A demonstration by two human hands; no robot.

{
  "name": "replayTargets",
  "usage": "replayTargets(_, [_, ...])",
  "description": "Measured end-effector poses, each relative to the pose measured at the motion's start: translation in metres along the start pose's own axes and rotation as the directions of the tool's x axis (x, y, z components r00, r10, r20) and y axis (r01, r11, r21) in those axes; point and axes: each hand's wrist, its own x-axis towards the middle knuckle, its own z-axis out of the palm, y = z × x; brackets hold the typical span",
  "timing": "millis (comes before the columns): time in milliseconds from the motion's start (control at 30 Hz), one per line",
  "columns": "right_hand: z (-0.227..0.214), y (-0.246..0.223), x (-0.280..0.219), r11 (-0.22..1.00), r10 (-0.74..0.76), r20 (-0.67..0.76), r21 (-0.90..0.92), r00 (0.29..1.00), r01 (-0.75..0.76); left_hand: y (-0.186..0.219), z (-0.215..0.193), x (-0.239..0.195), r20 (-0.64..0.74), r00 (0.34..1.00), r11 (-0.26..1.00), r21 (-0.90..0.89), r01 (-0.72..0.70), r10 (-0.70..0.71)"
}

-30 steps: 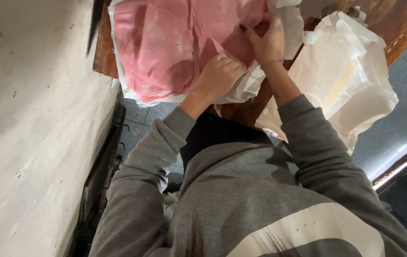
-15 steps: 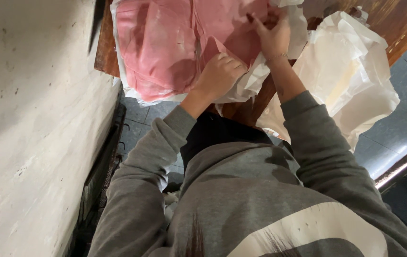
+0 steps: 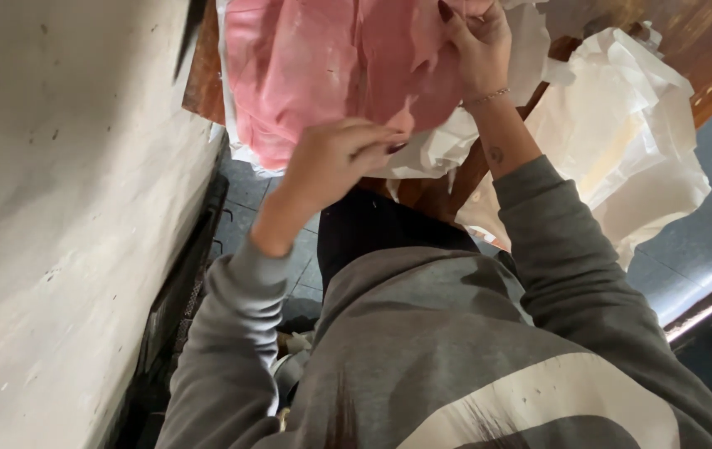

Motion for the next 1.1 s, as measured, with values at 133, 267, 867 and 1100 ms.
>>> replayTargets(133, [0.025,-0.036,-0.013,0.988,0.142,0.077,0.042,0.987,-0.146,-0.004,-0.038,-0.01,0.339,0.814,0.826,-0.154,0.543,-0.472])
replayTargets(267, [0.046,-0.073,-0.029,0.981,0.189,0.18,-0.072,0.965,-0.178,-0.113,-0.052,-0.004,0.264,0.784,0.783,-0.135,0.607,-0.562])
replayTargets(867, [0.055,-0.033,-0.021,0.389,0.004,0.578,-0.752,0.816,0.531,-0.093,-0.015,-0.026,-0.561,0.81,0.79,0.57,0.225,0.174])
replayTargets(1100, [-0.009,-0.048,-0.016,0.205,0.103,0.185,-0.965,0.977,0.161,-0.067,0.032,-0.014,-0.371,0.928,0.927,0.338,0.165,-0.031])
